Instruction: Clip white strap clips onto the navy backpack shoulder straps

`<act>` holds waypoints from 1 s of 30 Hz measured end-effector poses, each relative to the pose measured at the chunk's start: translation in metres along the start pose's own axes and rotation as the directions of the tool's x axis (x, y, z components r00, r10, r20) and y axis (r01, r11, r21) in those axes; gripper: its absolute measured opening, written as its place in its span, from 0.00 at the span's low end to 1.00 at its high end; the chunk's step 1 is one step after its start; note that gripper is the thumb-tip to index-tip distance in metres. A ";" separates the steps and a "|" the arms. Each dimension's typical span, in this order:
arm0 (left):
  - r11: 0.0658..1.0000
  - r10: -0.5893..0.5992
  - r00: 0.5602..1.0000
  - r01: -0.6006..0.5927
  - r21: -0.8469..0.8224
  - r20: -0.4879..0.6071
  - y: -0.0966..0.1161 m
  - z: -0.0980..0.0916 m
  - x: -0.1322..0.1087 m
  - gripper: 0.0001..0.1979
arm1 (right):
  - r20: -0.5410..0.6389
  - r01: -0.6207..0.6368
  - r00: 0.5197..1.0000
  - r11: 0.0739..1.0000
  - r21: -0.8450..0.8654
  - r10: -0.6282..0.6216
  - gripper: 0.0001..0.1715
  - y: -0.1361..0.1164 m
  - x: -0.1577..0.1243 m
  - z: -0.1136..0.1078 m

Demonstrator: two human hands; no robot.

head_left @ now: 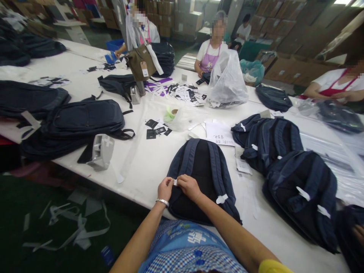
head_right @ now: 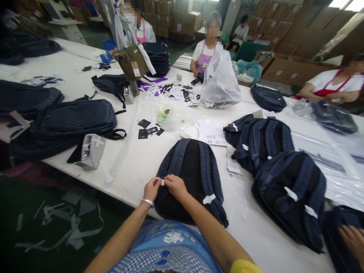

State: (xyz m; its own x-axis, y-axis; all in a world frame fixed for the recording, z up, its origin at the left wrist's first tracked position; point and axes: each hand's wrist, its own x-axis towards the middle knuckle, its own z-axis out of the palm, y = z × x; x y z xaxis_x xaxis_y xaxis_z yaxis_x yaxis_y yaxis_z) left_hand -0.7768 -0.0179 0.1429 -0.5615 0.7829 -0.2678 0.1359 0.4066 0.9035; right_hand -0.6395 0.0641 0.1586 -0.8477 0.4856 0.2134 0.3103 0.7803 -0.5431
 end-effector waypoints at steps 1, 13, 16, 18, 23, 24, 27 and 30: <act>1.000 -0.023 1.000 0.022 -0.016 -0.008 -0.002 0.002 0.000 0.09 | -0.005 0.009 1.000 1.000 0.006 -0.009 0.13 0.000 -0.001 0.000; 0.987 -0.136 0.991 0.134 -0.088 -0.017 -0.008 0.011 0.004 0.09 | -0.062 -0.054 0.995 0.941 0.333 0.080 0.15 0.008 -0.010 0.010; 0.980 -0.159 0.987 0.154 -0.127 -0.033 -0.013 0.015 0.005 0.10 | -0.053 -0.058 0.995 0.937 0.345 0.081 0.16 0.008 -0.010 0.009; 0.973 -0.181 0.982 0.170 -0.154 -0.060 -0.016 0.020 0.006 0.10 | -0.043 -0.058 0.996 0.940 0.337 0.076 0.16 0.007 -0.010 0.009; 0.960 -0.221 0.964 0.188 -0.206 -0.149 -0.019 0.028 0.008 0.13 | -0.121 -0.095 0.981 0.918 0.384 0.153 0.14 0.004 -0.012 0.018; 0.961 -0.212 0.965 0.176 -0.215 -0.157 -0.018 0.026 0.008 0.13 | -0.149 -0.126 0.968 0.904 0.410 0.202 0.12 0.003 -0.013 0.020; 0.960 -0.179 0.978 0.150 -0.236 -0.103 -0.013 0.017 0.009 0.12 | -0.162 -0.190 0.943 0.868 0.458 0.292 0.08 0.002 -0.014 0.023; 0.959 -0.159 0.987 0.154 -0.237 0.000 -0.011 0.008 0.010 0.11 | -0.128 -0.177 0.957 0.873 0.455 0.261 0.07 0.004 -0.014 0.021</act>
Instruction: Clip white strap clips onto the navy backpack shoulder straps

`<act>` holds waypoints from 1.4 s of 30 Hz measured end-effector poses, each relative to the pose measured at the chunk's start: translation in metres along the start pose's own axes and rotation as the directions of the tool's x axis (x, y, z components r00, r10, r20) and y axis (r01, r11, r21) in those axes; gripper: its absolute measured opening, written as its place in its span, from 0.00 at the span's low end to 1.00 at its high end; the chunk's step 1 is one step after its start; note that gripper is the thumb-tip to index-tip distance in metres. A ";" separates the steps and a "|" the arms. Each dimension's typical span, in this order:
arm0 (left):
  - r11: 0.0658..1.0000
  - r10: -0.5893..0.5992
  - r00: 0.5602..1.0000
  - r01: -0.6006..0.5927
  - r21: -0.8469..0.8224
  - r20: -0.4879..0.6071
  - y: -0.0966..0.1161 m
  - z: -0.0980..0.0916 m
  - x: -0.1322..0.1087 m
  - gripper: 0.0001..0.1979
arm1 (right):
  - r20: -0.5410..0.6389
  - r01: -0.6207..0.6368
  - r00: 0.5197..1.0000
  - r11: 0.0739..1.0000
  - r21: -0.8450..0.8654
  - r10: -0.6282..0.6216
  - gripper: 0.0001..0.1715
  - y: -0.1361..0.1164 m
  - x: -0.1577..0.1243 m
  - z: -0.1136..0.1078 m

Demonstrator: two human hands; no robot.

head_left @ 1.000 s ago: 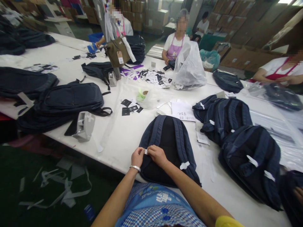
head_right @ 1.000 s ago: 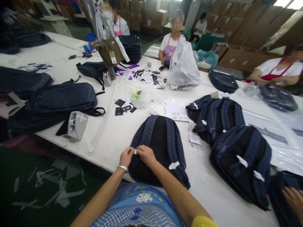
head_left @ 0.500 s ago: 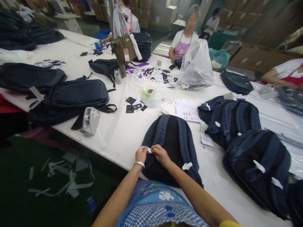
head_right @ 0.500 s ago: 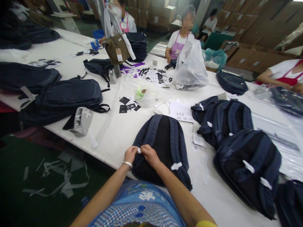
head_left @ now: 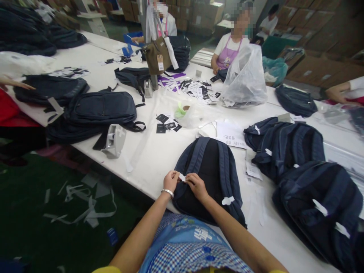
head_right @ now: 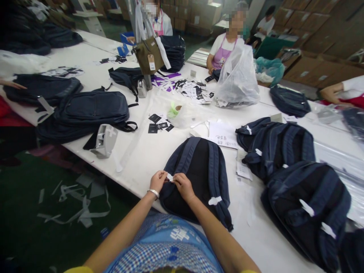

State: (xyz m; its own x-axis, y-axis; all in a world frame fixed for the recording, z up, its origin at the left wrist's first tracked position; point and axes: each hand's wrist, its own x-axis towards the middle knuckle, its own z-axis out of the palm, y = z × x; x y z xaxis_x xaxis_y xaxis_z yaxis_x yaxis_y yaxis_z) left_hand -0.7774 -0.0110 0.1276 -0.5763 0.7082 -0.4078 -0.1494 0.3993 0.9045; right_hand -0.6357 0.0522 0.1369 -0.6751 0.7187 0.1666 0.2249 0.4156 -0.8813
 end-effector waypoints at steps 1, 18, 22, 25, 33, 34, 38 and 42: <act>1.000 0.003 1.000 -0.003 0.007 0.023 0.000 -0.002 0.000 0.11 | 0.011 0.011 1.000 1.000 -0.001 -0.011 0.08 0.000 0.001 -0.001; 0.996 0.034 0.976 -0.050 0.071 0.215 0.013 -0.009 -0.010 0.13 | -0.069 -0.192 0.981 0.856 -0.480 0.182 0.14 -0.033 -0.017 -0.014; 1.000 0.002 0.948 -0.001 -0.005 0.317 0.011 -0.005 -0.011 0.18 | -0.061 -0.301 0.949 0.830 -0.469 0.310 0.12 -0.033 -0.021 -0.011; 1.000 0.005 0.926 0.005 -0.026 0.378 0.010 -0.005 -0.013 0.23 | -0.034 -0.396 0.915 0.878 -0.269 0.403 0.09 -0.021 -0.016 -0.009; 0.951 0.099 0.946 -0.182 0.251 0.308 0.015 -0.006 -0.013 0.18 | -0.039 -0.475 0.879 0.867 -0.149 0.475 0.11 -0.006 -0.009 -0.002; 0.943 0.102 0.949 -0.189 0.276 0.300 0.015 -0.005 -0.013 0.18 | -0.046 -0.468 0.883 0.870 -0.158 0.467 0.11 -0.006 -0.009 -0.001; 0.976 0.059 0.946 -0.121 0.179 0.319 0.015 -0.001 -0.011 0.15 | -0.080 -0.470 0.882 0.869 -0.155 0.464 0.14 -0.006 -0.011 0.000; 0.989 0.072 0.940 -0.110 0.095 0.334 0.015 -0.003 -0.010 0.14 | -0.080 -0.421 0.905 0.907 -0.022 0.418 0.12 -0.002 -0.015 0.000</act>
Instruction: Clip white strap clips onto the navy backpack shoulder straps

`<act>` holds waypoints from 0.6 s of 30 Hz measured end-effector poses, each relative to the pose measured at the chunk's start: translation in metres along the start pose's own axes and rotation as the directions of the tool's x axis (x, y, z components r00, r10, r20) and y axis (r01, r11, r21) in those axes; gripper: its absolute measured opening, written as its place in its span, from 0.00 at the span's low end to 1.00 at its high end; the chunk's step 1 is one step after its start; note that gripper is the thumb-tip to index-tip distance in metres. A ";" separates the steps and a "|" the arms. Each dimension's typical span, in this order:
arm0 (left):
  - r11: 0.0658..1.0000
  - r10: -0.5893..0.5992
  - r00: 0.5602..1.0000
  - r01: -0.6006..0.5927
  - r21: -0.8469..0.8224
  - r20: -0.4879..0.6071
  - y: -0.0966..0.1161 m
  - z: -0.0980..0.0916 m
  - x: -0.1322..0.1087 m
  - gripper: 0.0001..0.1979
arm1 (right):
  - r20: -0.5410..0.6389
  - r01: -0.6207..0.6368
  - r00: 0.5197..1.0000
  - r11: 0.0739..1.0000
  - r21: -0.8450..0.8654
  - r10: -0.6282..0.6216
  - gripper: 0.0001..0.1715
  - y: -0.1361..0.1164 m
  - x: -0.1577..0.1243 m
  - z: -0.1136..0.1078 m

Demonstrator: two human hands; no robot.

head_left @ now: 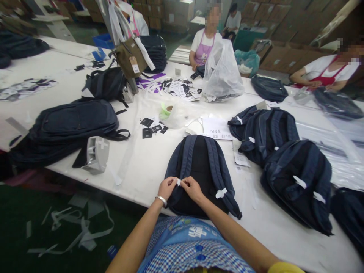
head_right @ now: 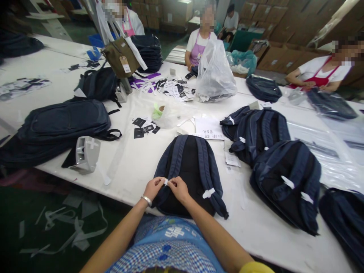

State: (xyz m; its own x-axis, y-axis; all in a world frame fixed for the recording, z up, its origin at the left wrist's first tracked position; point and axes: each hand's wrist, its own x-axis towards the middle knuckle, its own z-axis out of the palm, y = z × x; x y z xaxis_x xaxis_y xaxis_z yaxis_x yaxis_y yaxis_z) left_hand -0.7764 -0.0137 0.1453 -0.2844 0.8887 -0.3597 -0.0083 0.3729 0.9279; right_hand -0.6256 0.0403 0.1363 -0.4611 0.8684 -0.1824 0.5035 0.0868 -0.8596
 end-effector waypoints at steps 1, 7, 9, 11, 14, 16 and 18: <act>1.000 -0.001 1.000 0.001 -0.005 -0.005 0.000 -0.001 0.000 0.13 | -0.002 0.004 1.000 0.999 0.042 -0.004 0.12 0.001 -0.001 0.000; 0.996 -0.031 0.999 0.035 -0.084 0.043 -0.007 -0.002 -0.001 0.15 | 0.030 -0.041 0.999 0.998 0.056 0.040 0.10 0.005 0.002 0.004; 0.993 -0.025 0.997 0.033 -0.111 0.073 -0.008 -0.002 -0.002 0.16 | 0.063 -0.055 0.997 0.998 0.004 0.054 0.09 0.005 0.004 0.005; 0.990 -0.013 0.992 0.031 -0.141 0.125 -0.007 -0.002 -0.003 0.19 | 0.097 -0.063 0.993 0.996 -0.065 0.069 0.09 0.003 0.006 0.003; 0.994 0.010 0.989 0.006 -0.110 0.145 -0.005 -0.002 -0.005 0.20 | 0.138 -0.055 0.987 0.981 -0.186 0.082 0.09 -0.001 0.009 0.000; 0.999 0.045 0.994 -0.044 -0.011 0.100 -0.004 0.000 -0.005 0.17 | 0.158 -0.041 0.984 0.970 -0.239 0.081 0.10 -0.004 0.011 -0.003; 0.993 0.079 0.995 -0.084 0.085 0.065 -0.004 0.002 -0.005 0.16 | 0.168 -0.036 0.982 0.964 -0.263 0.083 0.12 -0.005 0.011 -0.004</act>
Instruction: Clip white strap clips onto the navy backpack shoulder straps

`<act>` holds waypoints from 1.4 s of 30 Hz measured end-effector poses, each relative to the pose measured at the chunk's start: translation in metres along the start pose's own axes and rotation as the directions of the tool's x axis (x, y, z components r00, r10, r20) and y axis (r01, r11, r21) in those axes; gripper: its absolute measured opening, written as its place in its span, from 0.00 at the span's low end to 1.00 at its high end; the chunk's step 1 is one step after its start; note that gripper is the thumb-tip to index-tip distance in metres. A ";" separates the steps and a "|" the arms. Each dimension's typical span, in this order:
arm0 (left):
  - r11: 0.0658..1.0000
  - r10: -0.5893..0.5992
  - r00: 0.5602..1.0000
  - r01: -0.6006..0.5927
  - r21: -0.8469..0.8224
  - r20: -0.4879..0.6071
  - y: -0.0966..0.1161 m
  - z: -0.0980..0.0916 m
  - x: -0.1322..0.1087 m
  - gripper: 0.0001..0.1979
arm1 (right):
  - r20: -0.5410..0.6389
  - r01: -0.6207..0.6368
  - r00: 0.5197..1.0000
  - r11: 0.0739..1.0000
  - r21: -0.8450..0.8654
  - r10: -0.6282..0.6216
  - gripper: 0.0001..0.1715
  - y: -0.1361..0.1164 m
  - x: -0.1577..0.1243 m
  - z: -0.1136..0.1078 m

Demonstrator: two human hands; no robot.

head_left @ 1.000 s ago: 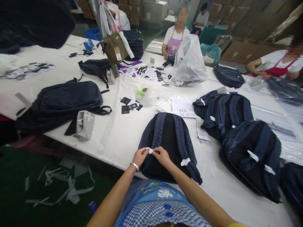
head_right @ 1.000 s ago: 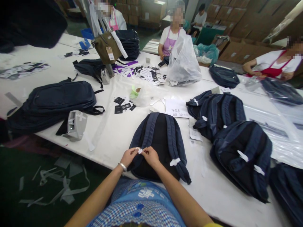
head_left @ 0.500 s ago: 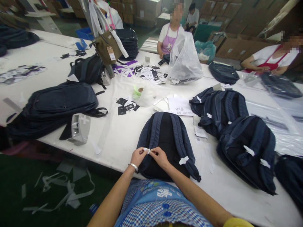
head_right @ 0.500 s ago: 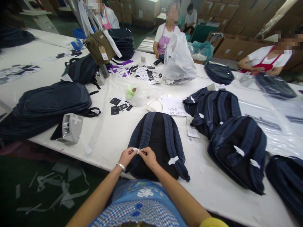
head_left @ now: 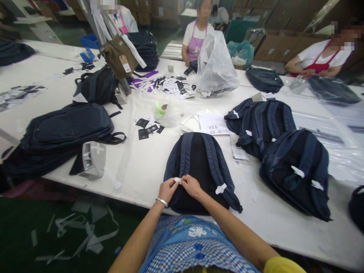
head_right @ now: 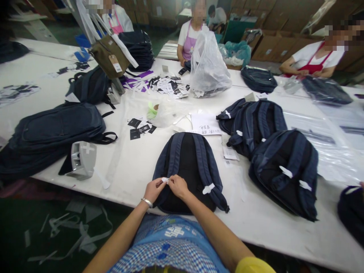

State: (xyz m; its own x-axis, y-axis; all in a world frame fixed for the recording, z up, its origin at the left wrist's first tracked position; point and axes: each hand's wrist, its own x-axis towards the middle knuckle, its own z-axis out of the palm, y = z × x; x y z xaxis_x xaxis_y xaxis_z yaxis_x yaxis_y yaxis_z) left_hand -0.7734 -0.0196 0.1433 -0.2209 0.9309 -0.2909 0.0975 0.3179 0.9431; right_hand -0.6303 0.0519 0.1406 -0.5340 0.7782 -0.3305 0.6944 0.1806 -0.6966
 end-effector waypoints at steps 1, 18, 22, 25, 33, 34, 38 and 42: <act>1.000 0.007 1.000 -0.007 0.026 -0.006 0.000 0.000 0.000 0.16 | -0.003 -0.003 1.000 1.000 -0.003 0.003 0.12 0.000 0.000 -0.001; 0.900 -0.394 0.917 0.400 -0.172 0.067 0.004 -0.017 0.016 0.24 | -0.362 -0.013 0.845 0.692 0.722 0.394 0.16 -0.024 -0.042 0.028; 0.917 -0.363 0.926 0.375 -0.135 0.105 0.013 -0.021 0.015 0.26 | -0.255 -0.033 0.875 0.577 0.816 0.412 0.21 -0.040 -0.048 0.032; 0.887 -0.417 0.892 0.441 -0.136 0.172 0.018 -0.022 0.019 0.26 | -0.153 -0.037 0.858 0.356 0.934 0.490 0.25 -0.041 -0.048 0.037; 0.866 -0.439 0.880 0.469 -0.176 0.182 0.015 -0.022 0.012 0.30 | 0.049 -0.109 0.887 0.105 0.988 0.459 0.20 -0.032 -0.052 0.034; 0.883 -0.422 0.890 0.447 -0.146 0.174 0.016 -0.022 0.012 0.29 | 0.018 -0.121 0.877 0.184 0.975 0.481 0.18 -0.033 -0.048 0.032; 0.871 -0.432 0.882 0.462 -0.167 0.190 0.015 -0.026 0.023 0.34 | -0.010 -0.165 0.899 0.360 0.918 0.438 0.21 -0.032 -0.027 0.021; 0.931 -0.365 0.916 0.362 0.050 0.168 0.008 -0.040 0.021 0.33 | -0.171 -0.049 0.956 0.709 0.704 0.236 0.16 -0.019 -0.040 0.002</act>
State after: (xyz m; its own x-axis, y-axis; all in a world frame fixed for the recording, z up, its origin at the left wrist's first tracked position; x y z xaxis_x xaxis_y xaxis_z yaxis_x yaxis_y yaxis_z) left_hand -0.8164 -0.0048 0.1514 -0.0751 0.7666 -0.6377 0.0597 0.6419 0.7645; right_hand -0.6234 0.0157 0.1660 -0.2641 0.8901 -0.3714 0.1790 -0.3332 -0.9257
